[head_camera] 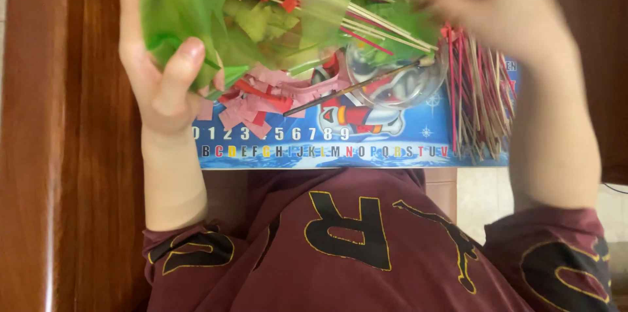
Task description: The person picks up wooden sticks adorned with red paper decorations from a pile and places them into a green plastic bag held in their other hand.
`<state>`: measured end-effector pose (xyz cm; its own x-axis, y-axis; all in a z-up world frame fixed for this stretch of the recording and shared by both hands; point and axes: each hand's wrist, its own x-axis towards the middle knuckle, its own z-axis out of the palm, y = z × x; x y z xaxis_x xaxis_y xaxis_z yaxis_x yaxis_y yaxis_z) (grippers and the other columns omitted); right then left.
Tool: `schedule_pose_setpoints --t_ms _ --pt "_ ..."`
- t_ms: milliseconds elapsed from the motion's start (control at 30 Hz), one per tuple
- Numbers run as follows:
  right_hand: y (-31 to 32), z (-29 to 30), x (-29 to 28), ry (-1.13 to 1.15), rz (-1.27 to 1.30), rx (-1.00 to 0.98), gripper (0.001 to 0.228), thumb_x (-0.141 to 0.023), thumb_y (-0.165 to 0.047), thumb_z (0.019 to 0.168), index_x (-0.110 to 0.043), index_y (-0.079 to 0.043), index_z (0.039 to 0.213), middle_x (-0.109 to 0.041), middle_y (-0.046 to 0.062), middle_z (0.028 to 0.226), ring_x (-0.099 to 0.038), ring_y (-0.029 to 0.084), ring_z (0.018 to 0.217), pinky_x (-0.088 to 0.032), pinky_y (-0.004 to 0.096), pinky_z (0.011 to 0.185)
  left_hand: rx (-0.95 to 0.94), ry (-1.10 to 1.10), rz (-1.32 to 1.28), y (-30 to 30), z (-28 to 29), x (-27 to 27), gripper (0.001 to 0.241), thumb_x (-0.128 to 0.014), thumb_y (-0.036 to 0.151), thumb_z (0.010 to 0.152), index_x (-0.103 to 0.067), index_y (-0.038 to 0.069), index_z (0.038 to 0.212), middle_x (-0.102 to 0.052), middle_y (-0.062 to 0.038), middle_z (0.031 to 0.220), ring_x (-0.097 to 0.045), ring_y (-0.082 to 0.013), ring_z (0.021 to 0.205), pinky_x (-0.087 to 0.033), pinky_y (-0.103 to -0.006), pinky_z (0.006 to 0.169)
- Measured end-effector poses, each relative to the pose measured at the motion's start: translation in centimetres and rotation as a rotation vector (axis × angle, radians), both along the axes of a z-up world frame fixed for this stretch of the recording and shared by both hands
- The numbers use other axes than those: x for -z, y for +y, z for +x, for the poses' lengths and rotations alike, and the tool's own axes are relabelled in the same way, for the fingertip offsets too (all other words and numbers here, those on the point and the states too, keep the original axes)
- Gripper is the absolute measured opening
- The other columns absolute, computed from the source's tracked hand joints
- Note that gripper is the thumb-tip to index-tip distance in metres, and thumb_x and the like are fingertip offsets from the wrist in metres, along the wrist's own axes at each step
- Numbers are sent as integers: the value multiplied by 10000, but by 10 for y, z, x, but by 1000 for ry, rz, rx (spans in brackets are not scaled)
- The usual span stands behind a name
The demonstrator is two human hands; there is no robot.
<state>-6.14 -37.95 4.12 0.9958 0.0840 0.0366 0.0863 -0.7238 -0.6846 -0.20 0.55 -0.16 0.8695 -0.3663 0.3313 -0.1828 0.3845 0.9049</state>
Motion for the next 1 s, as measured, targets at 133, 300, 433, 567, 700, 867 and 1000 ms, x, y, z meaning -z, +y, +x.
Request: schedule_pose_setpoints --t_ms 133,300,433,567,700,867,1000 --pt "-108 -37 71 -361 -207 297 169 -611 -106 1083 -703 28 1130 -728 176 974 -738 234 870 -569 326 732 -10 12 -23 2 -1 3 840 -616 112 1007 -144 24 1698 -618 -170 1171 -586 -181 610 -466 -276 496" --pt "-173 -90 147 -18 -535 529 337 -768 -336 1038 -789 -1 1023 -731 214 882 -722 352 800 -578 457 762 -12 13 -17 -7 -3 -6 867 -630 118 994 -154 25 1713 -606 -156 1193 -572 -173 598 -448 -255 468" --pt "-144 -88 141 110 -298 676 339 -775 -338 953 -772 -17 1060 -748 186 881 -753 293 784 -583 413 766 40 -5 -35 -12 -3 -2 871 -644 122 1009 -155 35 1725 -585 -148 1254 -582 -176 632 -469 -265 485" --pt "-140 -85 138 71 -303 684 303 -764 -287 916 -784 -12 1041 -736 207 838 -743 301 742 -580 403 739 41 -2 -71 -10 -4 2 871 -656 138 1008 -163 54 1721 -570 -148 1291 -572 -153 645 -481 -265 498" --pt "-131 -84 125 116 -256 689 319 -756 -305 917 -783 -6 1025 -735 203 803 -740 285 723 -576 392 718 13 -7 -75 -3 -4 7 834 -662 147 1028 -175 59 1700 -530 -154 1386 -544 -149 689 -486 -268 529" --pt "-114 -89 94 301 -187 692 349 -708 -350 958 -774 -15 1032 -749 169 796 -743 259 682 -582 380 690 0 -7 -78 -2 -4 8 856 -652 138 1027 -175 59 1734 -490 -153 1480 -545 -158 738 -493 -269 557" --pt "-117 -96 95 380 -163 621 326 -726 -319 927 -777 -13 1026 -766 152 823 -735 234 679 -582 372 661 7 -5 -75 -1 -3 10 852 -641 125 1031 -181 62 1746 -468 -156 1526 -560 -165 773 -495 -267 561"
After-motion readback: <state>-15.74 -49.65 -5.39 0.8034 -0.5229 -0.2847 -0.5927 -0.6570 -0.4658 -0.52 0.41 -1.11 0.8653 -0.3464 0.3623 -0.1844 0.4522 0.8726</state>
